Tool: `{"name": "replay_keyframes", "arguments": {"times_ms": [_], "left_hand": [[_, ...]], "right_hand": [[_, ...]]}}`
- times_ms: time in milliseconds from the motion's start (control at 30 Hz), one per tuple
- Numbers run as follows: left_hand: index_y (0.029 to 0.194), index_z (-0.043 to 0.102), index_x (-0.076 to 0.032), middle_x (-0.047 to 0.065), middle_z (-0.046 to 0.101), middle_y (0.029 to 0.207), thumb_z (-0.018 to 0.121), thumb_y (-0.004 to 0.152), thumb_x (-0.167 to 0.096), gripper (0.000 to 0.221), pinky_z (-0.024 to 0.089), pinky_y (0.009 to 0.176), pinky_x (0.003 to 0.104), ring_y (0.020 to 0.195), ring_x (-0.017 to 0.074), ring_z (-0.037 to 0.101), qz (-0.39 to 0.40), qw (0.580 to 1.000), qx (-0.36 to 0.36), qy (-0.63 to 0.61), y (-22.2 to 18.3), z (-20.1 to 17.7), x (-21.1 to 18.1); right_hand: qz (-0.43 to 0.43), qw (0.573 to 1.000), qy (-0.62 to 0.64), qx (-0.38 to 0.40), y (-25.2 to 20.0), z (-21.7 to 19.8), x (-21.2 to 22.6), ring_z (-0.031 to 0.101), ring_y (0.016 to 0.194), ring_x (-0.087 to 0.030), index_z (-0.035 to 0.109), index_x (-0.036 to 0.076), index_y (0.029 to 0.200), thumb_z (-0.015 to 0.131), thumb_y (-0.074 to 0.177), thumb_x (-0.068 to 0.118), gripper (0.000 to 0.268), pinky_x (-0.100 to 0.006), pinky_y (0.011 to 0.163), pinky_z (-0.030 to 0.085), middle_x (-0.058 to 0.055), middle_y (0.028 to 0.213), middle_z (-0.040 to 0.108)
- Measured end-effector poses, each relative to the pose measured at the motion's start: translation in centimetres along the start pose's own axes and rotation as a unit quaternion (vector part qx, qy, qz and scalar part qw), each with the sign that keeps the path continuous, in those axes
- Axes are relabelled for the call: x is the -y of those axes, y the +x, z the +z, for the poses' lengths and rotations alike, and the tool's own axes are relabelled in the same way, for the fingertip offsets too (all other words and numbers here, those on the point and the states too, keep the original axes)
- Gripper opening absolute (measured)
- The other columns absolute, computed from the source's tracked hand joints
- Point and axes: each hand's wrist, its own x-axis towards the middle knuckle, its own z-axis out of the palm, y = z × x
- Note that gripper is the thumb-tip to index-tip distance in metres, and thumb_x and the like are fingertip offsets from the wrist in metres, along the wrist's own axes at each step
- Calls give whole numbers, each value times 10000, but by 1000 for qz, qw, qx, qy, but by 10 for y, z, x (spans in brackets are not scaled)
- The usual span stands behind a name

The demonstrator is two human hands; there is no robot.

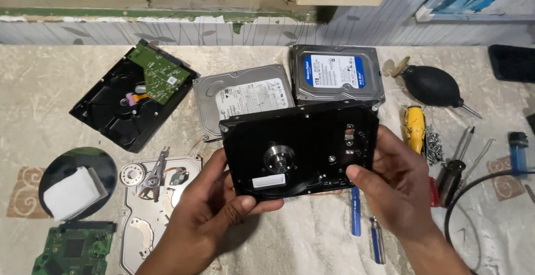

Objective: The person is performing maintenance on hard drives, including inspecting a PCB with a small tool and cleaning the internal platter area with a cloth and a sponge.

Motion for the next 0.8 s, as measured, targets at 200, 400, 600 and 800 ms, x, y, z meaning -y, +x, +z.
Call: {"name": "replay_keyframes", "arguments": {"times_ms": [200,400,600,800], "left_hand": [[1544,349,-39,176,674,1357,607,972,-91,629,648,1016,500,1231,302,697,6,1000,4,-16,1,0,5],[1518,368,-30,184,660,1352,618,972,-106,605,643,1014,463,1210,310,708,0,1000,12,-28,2,-1,6],[1512,376,-39,197,672,1381,580,971,-79,580,644,1021,415,1163,344,765,-21,1000,-1,14,1,1,3],[1505,378,-29,187,645,1375,567,976,-56,562,646,1030,440,1206,331,726,-5,1000,2,10,1,2,6]], "right_hand": [[-12,999,-32,4,3,1,-1,694,1209,-285,593,-92,1337,609,894,-19,449,-386,1073,575,-159,1207,713],[3,993,-115,-36,1,3,-2,731,1109,-232,589,-56,1371,616,907,-25,465,-343,1015,619,-136,1175,743],[6,983,-175,-50,-1,6,-9,375,552,-22,671,20,1219,638,967,36,254,-184,529,309,111,649,495],[25,975,-203,-86,-1,7,-9,703,879,-111,686,-2,1215,652,956,72,271,-231,806,570,-21,931,754]]}}
